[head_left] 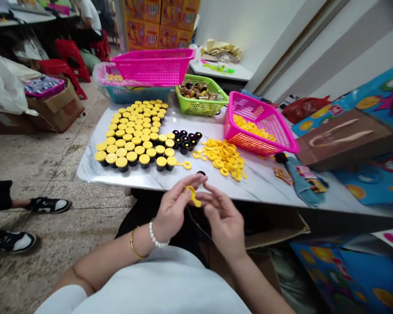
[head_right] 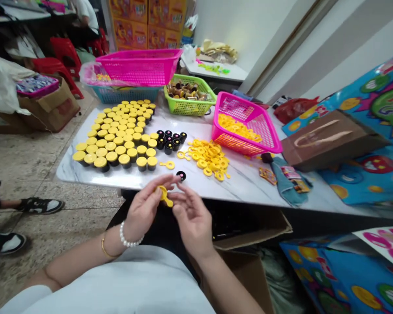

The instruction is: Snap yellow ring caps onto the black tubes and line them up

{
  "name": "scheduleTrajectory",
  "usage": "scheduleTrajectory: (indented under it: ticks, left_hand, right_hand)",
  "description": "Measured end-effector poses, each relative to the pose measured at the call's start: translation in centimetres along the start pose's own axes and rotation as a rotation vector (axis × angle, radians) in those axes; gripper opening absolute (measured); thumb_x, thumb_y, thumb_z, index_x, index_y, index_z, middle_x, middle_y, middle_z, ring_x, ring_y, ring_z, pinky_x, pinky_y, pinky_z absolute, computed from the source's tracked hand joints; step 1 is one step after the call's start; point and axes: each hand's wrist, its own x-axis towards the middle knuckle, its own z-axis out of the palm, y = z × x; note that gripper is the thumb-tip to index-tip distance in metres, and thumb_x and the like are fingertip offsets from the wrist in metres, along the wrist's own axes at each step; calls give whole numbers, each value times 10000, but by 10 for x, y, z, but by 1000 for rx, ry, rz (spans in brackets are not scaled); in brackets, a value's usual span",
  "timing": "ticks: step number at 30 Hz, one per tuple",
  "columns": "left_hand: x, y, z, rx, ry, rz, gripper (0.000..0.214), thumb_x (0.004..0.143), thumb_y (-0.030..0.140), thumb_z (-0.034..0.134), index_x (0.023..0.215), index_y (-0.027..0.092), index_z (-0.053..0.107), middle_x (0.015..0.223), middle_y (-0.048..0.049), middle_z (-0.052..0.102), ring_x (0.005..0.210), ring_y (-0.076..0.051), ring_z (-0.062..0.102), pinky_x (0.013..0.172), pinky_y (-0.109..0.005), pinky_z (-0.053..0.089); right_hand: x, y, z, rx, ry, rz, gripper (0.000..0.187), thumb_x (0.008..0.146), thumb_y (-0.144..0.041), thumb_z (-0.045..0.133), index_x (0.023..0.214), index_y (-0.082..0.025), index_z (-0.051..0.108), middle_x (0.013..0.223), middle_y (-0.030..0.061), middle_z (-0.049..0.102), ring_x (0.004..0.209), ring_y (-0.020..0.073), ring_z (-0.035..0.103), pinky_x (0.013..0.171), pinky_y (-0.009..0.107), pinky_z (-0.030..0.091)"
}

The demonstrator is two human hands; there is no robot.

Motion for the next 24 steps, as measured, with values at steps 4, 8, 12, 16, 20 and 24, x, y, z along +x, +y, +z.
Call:
scheduleTrajectory:
  ticks: [4, 8, 12, 16, 20, 24]
  left_hand:
    - [-13, -11, 11, 224, -56, -42, 316, 971, 273, 471, 1223, 208, 650, 1303, -85, 649, 1223, -219, 587, 1044, -339, 457]
    - [-8, -19, 10, 357, -163, -86, 379, 981, 262, 437, 1330, 191, 565, 1354, -104, 609, 1267, -213, 556, 1096, -365, 425]
    - [9, -17, 2, 565, -103, 129, 474, 964, 314, 493, 1420, 204, 422, 1339, -132, 589, 1225, -232, 563, 1022, -408, 474]
    - [34, -14, -5, 973, 40, 386, 478, 862, 281, 640, 1309, 186, 496, 1257, -146, 554, 1192, -272, 524, 1000, -455, 477]
    - [55, -22, -5, 1208, 5, 311, 566, 802, 221, 680, 1325, 154, 473, 1227, -161, 524, 1169, -301, 512, 998, -508, 475]
    - [60, -36, -8, 1264, -63, 214, 296, 786, 110, 608, 1067, 202, 608, 1027, -88, 601, 954, -250, 593, 829, -408, 550]
  right_hand:
    - [-29, -1, 4, -145, 94, -131, 511, 868, -158, 656, 1351, -229, 502, 1124, 94, 721, 946, 188, 731, 791, 276, 620]
    - [-22, 7, -8, -389, 140, -393, 391, 856, -73, 632, 1221, -209, 606, 1006, 69, 757, 870, 166, 739, 794, 255, 610]
    - [13, 25, -28, -469, 186, -447, 236, 856, -89, 649, 1057, -212, 668, 814, 18, 766, 704, 143, 739, 698, 226, 599]
    - [49, 54, -37, -441, 295, -226, 108, 900, -194, 622, 990, -192, 681, 747, 14, 744, 600, 139, 711, 634, 239, 580]
    - [65, 69, -31, -489, 92, -215, 162, 926, -272, 577, 973, -190, 708, 832, 48, 752, 644, 150, 703, 635, 249, 578]
    - [65, 75, -30, -492, 22, -218, 229, 928, -310, 571, 1087, -208, 702, 876, 44, 752, 668, 153, 709, 615, 218, 584]
